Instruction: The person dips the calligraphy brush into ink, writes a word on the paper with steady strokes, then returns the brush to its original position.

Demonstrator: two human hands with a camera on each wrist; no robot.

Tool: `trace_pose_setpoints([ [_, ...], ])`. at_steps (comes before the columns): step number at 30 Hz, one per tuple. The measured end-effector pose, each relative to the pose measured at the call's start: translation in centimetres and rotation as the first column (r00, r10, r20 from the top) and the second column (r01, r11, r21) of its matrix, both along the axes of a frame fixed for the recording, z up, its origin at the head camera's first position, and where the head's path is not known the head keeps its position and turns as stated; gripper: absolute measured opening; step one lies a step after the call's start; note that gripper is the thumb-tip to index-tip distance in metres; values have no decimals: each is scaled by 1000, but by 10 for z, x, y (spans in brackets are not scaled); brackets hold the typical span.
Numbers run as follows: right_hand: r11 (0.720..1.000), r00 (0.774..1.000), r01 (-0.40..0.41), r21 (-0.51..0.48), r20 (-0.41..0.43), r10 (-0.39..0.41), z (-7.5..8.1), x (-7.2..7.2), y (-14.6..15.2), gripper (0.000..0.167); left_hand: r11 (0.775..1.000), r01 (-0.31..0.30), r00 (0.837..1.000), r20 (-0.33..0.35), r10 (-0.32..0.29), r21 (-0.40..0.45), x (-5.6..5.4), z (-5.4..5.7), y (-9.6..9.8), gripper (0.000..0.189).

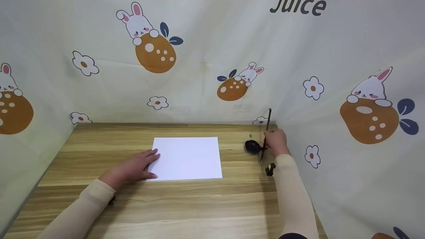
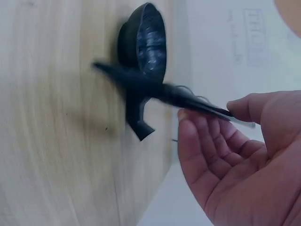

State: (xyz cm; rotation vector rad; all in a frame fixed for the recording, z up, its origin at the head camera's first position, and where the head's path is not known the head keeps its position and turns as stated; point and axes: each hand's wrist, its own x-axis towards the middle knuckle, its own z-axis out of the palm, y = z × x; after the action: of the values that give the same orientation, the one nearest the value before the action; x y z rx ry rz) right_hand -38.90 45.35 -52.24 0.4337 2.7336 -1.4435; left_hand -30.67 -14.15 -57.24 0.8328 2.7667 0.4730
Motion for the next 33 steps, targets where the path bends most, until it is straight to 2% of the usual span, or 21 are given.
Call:
trace_pose_setpoints([
  [7, 987, 996, 20, -160, -87, -34, 13, 9, -13, 27, 1000, -15, 1000, 20, 15, 4, 0, 0, -1, 92],
  [14, 965, 980, 17, -262, -189, -68, 13, 12, -23, 23, 1000, -14, 1000, 13, 14, -8, 0, -5, -3, 93],
  [19, 934, 950, 48, -354, -273, -153, 11, 14, -28, 18, 1000, -12, 1000, 6, 12, -13, 0, -5, -2, 93],
  [27, 916, 870, 95, -390, -414, -267, 4, 15, -31, 10, 1000, -4, 1000, 13, 4, -8, 0, -2, -1, 92],
  [30, 905, 856, 102, -413, -427, -292, 0, 15, -29, 12, 1000, -1, 1000, 22, 1, 9, 1, 0, 0, 92],
  [33, 902, 857, 118, -415, -417, -304, -4, 14, -28, 16, 1000, -3, 999, 33, 3, 9, 1, 1, 0, 93],
])
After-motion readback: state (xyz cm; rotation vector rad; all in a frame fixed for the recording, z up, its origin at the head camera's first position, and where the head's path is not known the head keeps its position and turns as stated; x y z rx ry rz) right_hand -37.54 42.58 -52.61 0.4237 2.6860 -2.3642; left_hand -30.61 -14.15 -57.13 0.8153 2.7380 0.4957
